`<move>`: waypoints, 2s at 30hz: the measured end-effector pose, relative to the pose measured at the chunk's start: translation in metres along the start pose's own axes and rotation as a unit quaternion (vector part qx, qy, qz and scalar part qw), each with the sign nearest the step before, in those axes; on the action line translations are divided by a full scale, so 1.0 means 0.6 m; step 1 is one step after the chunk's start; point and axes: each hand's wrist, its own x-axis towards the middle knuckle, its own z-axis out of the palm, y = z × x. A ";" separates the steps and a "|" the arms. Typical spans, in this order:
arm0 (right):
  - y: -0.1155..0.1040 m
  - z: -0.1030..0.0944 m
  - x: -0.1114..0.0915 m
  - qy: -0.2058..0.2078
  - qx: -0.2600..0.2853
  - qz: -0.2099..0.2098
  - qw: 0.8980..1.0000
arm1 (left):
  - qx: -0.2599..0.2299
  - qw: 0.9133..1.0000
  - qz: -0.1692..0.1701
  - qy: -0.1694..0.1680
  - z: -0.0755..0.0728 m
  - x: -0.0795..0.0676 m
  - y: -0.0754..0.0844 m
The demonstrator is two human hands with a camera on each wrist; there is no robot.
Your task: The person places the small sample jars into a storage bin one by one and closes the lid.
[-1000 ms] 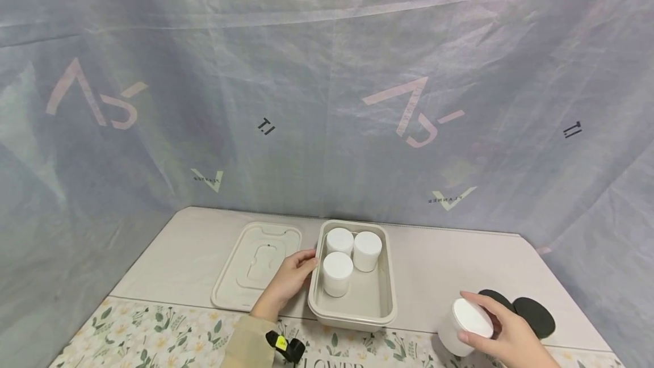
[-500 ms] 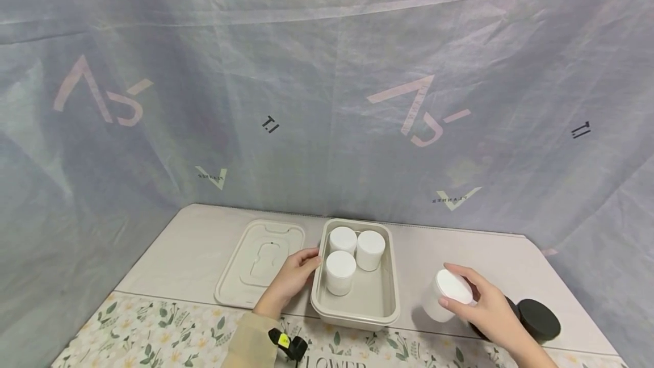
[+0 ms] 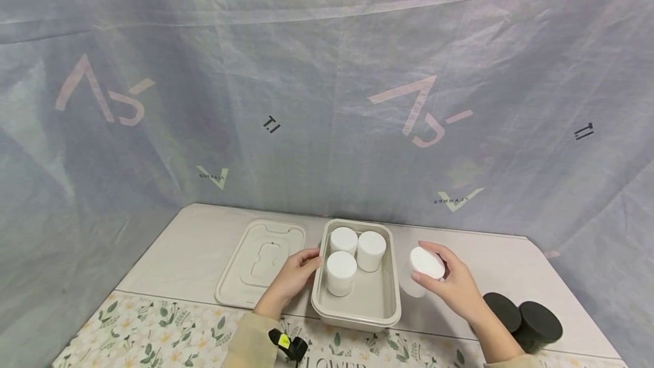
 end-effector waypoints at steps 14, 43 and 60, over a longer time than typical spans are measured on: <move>-0.018 0.033 0.038 0.002 0.065 -0.040 0.997 | -0.147 0.987 -0.057 0.017 0.015 -0.001 0.008; 0.004 0.099 0.054 0.017 -0.006 -0.058 0.998 | -0.122 0.992 -0.031 0.021 0.040 0.001 0.008; 0.011 0.125 0.056 -0.011 -0.090 -0.108 0.990 | -0.102 0.994 -0.029 0.031 0.034 -0.004 0.015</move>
